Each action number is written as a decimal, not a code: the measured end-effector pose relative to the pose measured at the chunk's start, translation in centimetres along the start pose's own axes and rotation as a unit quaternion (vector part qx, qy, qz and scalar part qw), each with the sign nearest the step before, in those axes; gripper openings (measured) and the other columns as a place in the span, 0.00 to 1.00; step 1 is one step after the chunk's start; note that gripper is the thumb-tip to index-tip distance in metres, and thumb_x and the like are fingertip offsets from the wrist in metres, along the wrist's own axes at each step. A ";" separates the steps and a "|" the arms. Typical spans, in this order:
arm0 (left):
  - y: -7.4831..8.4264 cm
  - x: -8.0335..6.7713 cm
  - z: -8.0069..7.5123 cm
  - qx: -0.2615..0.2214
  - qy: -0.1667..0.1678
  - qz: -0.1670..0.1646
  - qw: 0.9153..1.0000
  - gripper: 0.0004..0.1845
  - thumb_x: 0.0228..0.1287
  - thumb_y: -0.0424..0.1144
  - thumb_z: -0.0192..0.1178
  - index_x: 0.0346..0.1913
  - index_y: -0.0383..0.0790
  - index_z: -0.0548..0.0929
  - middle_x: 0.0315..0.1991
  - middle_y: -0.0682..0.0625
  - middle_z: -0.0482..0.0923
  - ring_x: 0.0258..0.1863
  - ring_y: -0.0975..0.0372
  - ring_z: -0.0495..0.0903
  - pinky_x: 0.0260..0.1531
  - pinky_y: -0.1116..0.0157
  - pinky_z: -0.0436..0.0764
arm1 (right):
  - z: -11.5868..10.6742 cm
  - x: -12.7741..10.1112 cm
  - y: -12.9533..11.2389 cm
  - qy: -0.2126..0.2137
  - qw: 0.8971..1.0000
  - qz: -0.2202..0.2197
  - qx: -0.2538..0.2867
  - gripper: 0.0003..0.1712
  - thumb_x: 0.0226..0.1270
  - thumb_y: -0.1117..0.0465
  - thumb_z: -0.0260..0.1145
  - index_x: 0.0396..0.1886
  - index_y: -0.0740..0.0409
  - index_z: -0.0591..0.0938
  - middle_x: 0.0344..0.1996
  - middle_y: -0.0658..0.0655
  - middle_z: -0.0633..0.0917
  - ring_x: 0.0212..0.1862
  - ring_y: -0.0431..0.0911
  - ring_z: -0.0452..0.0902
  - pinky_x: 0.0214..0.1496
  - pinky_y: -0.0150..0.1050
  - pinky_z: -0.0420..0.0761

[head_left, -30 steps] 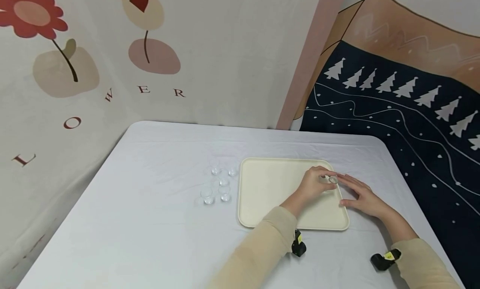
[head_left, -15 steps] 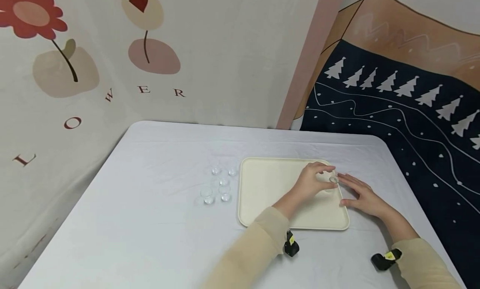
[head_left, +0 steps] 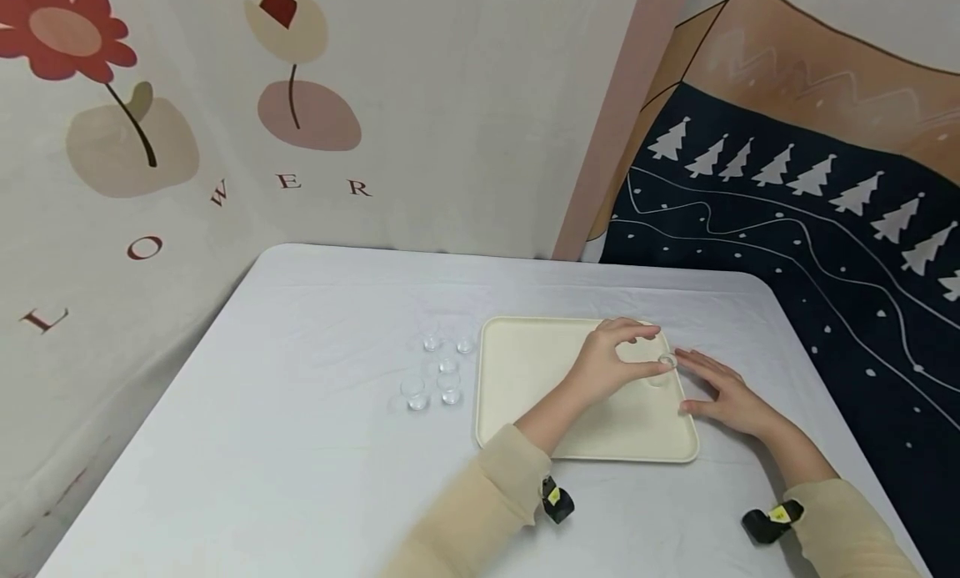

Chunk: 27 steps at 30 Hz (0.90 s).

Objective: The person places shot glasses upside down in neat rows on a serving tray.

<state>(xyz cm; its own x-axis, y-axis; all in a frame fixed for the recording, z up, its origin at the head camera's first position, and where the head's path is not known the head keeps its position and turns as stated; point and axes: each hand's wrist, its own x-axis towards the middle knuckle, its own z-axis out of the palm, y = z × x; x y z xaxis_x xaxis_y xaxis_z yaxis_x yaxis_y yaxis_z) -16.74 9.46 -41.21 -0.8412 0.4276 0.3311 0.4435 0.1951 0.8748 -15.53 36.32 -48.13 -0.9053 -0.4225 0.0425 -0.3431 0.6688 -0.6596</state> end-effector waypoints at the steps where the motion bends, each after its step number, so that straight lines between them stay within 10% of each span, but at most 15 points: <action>1: 0.2 -0.2 -0.3 0.000 0.003 0.006 1.000 0.26 0.53 0.43 0.73 0.56 0.42 0.82 0.49 0.58 0.78 0.47 0.65 0.73 0.46 0.74 0.72 | 0.0 0.0 -0.1 -0.001 1.000 0.001 0.000 0.45 0.54 0.57 0.74 0.71 0.58 0.64 0.69 0.71 0.60 0.68 0.73 0.45 0.58 0.75 0.46; 27: 2.3 -6.0 -8.1 -0.004 0.058 0.034 0.998 0.25 0.49 0.38 0.75 0.54 0.43 0.83 0.49 0.58 0.80 0.45 0.65 0.73 0.38 0.66 0.70 | 0.2 0.0 0.4 0.019 1.000 -0.014 0.001 0.46 0.51 0.58 0.76 0.69 0.60 0.66 0.67 0.72 0.62 0.68 0.73 0.47 0.60 0.73 0.45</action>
<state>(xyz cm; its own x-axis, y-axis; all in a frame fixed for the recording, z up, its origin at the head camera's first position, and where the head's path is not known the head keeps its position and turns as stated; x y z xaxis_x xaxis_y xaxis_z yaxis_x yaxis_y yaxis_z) -13.15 0.19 -38.38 -0.8398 0.3346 0.4275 0.4982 0.1619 0.8518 -15.63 36.39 -48.54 -0.9043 -0.4177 0.0885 -0.3676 0.6560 -0.6592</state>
